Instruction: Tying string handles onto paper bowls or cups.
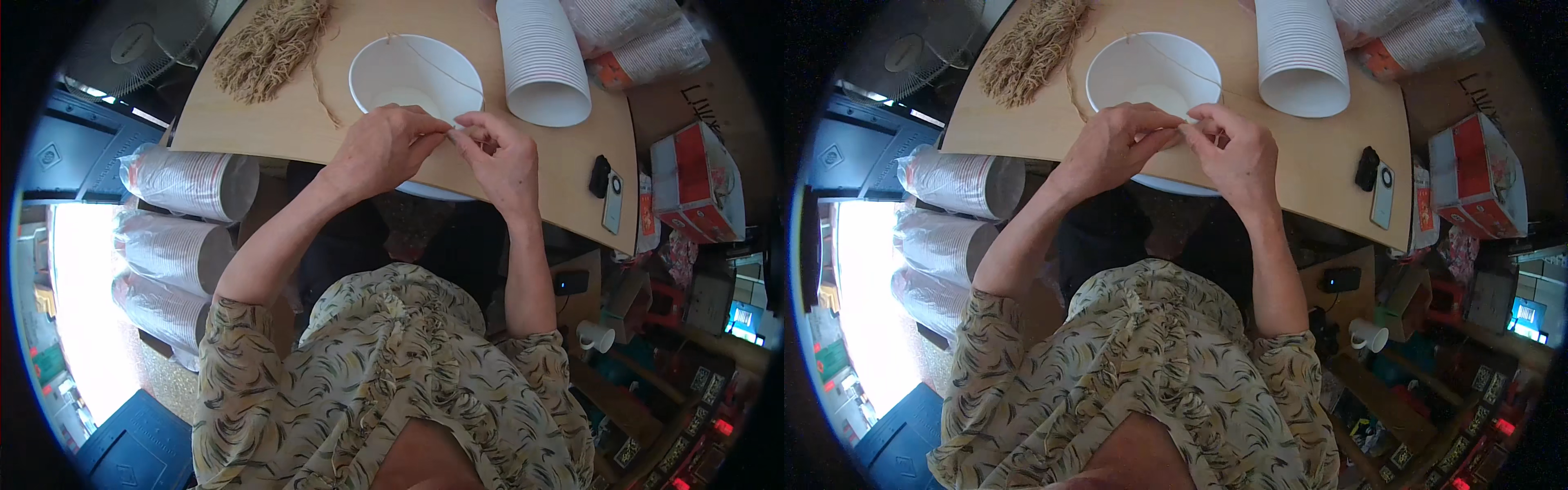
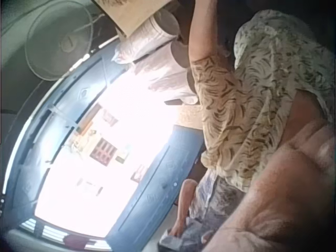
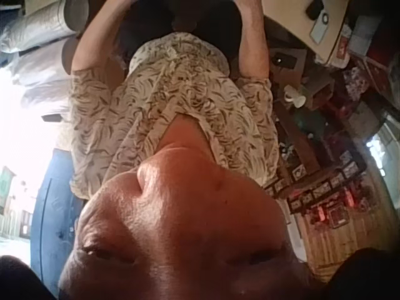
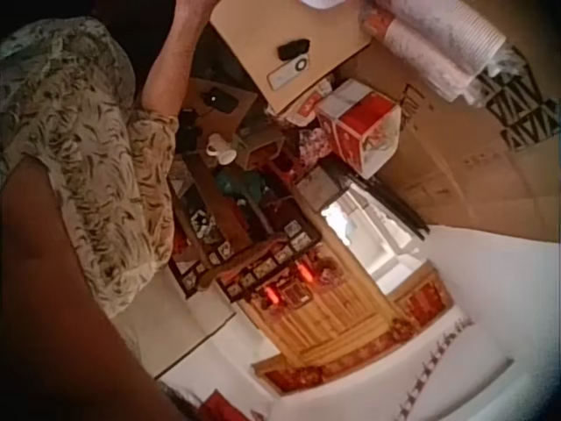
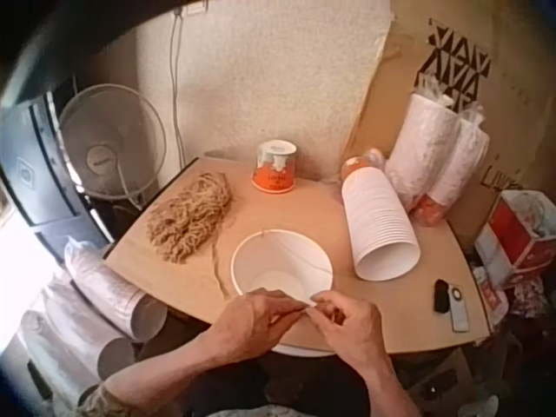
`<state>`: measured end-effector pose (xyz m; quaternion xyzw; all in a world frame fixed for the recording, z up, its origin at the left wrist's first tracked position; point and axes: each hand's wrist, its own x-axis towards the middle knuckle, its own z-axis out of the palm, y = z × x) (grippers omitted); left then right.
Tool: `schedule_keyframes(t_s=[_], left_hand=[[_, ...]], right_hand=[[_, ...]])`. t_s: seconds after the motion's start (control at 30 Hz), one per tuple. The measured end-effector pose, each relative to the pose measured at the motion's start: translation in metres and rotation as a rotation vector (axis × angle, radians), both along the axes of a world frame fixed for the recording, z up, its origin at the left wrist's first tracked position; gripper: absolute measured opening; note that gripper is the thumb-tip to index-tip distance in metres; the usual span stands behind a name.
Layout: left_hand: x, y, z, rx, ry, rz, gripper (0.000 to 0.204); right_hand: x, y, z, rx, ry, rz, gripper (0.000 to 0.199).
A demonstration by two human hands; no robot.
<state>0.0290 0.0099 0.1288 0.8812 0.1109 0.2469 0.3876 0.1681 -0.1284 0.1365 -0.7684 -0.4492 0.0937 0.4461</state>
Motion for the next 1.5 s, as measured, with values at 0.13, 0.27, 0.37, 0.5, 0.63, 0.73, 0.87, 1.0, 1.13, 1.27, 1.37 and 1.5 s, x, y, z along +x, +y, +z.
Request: schedule_keyframes(t_s=[0.13,0.27,0.37,0.5,0.63,0.73,0.87,1.0,1.13,1.27,1.37,1.5], left_hand=[[0.000,0.002,0.000,0.022,0.011,-0.007,0.019],[-0.001,0.005,0.000,0.033,0.060,-0.028,0.020],[-0.001,0.004,0.005,0.006,0.117,-0.031,0.020],[-0.003,0.009,0.005,-0.075,0.066,0.003,0.018],[-0.013,0.022,0.015,-0.003,0.170,-0.036,0.016],[-0.019,0.032,0.019,-0.006,0.182,-0.086,0.015],[-0.026,0.042,0.034,0.064,0.242,-0.095,0.014],[-0.028,0.060,0.032,0.056,0.273,-0.170,0.016],[-0.026,0.055,0.042,0.093,0.232,-0.118,0.025],[-0.021,0.031,0.041,-0.306,-0.014,-0.284,0.035],[-0.015,0.029,0.029,-0.670,0.008,-0.244,0.027],[-0.023,0.038,0.020,-0.870,-0.032,-0.222,0.029]], right_hand=[[-0.005,0.004,-0.001,0.039,0.033,0.024,0.013],[-0.015,0.008,0.001,0.038,-0.089,0.017,0.008],[-0.015,0.008,-0.003,0.071,-0.131,-0.008,0.006],[-0.011,0.010,0.002,0.087,-0.183,0.020,0.004],[-0.004,0.012,0.016,-0.014,-0.121,0.100,0.007],[0.007,0.017,0.033,0.031,0.073,0.175,0.007],[0.012,0.020,0.053,-0.067,0.077,0.235,0.007],[0.012,0.023,0.067,-0.061,-0.211,0.359,0.007],[0.007,0.026,0.068,0.034,-0.283,0.437,0.009],[-0.009,0.040,0.077,0.008,-0.278,0.391,0.011],[-0.007,0.052,0.070,0.021,-0.216,0.346,0.011],[0.006,0.057,0.044,0.137,-0.063,0.220,0.013]])
